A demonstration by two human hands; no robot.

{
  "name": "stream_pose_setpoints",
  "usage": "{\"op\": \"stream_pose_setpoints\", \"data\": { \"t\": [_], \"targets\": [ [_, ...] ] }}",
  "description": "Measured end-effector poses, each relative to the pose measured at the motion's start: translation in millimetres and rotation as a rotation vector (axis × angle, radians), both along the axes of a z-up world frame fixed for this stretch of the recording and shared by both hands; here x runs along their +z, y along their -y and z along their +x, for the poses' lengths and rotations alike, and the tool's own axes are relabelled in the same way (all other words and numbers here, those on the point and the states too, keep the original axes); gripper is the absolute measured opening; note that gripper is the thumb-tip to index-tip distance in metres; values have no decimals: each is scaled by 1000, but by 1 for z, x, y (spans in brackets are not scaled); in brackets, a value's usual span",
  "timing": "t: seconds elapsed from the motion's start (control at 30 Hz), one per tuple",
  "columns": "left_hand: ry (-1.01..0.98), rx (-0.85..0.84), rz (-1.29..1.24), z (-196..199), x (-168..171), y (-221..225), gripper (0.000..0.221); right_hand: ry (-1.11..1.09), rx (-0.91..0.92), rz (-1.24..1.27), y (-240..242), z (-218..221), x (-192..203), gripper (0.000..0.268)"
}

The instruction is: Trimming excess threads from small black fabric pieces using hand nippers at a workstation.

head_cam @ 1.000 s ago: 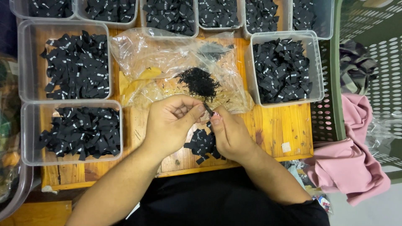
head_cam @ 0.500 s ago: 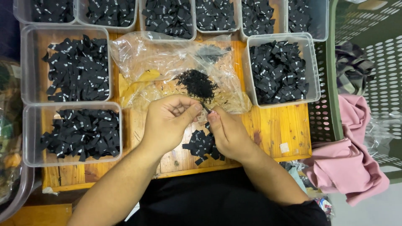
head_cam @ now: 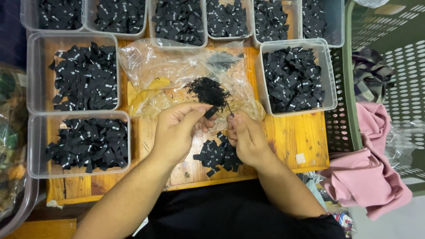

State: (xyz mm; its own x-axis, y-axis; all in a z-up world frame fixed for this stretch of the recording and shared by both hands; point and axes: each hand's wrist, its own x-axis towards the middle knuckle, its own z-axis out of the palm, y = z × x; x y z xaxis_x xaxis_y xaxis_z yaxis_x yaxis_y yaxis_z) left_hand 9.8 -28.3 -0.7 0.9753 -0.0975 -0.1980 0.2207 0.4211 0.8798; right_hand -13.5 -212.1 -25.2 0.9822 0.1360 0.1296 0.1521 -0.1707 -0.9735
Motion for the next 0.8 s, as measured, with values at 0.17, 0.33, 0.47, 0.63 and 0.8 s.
{"op": "stream_pose_setpoints", "data": {
  "t": [0.17,0.33,0.47,0.63,0.8],
  "targets": [
    [56,3,39,0,-6,0,16,-23,5,29,1,-1,-2,46],
    [153,8,102,3,3,2,15,-36,12,52,1,-1,-4,45],
    [166,-5,142,3,0,0,14,-6,-4,33,0,-1,-7,46],
    [118,-4,139,0,1,-2,16,-2,-4,23,0,0,-7,46],
    [131,-13,15,0,0,-1,22,-14,-5,80,-1,0,-7,44]
  ]
}}
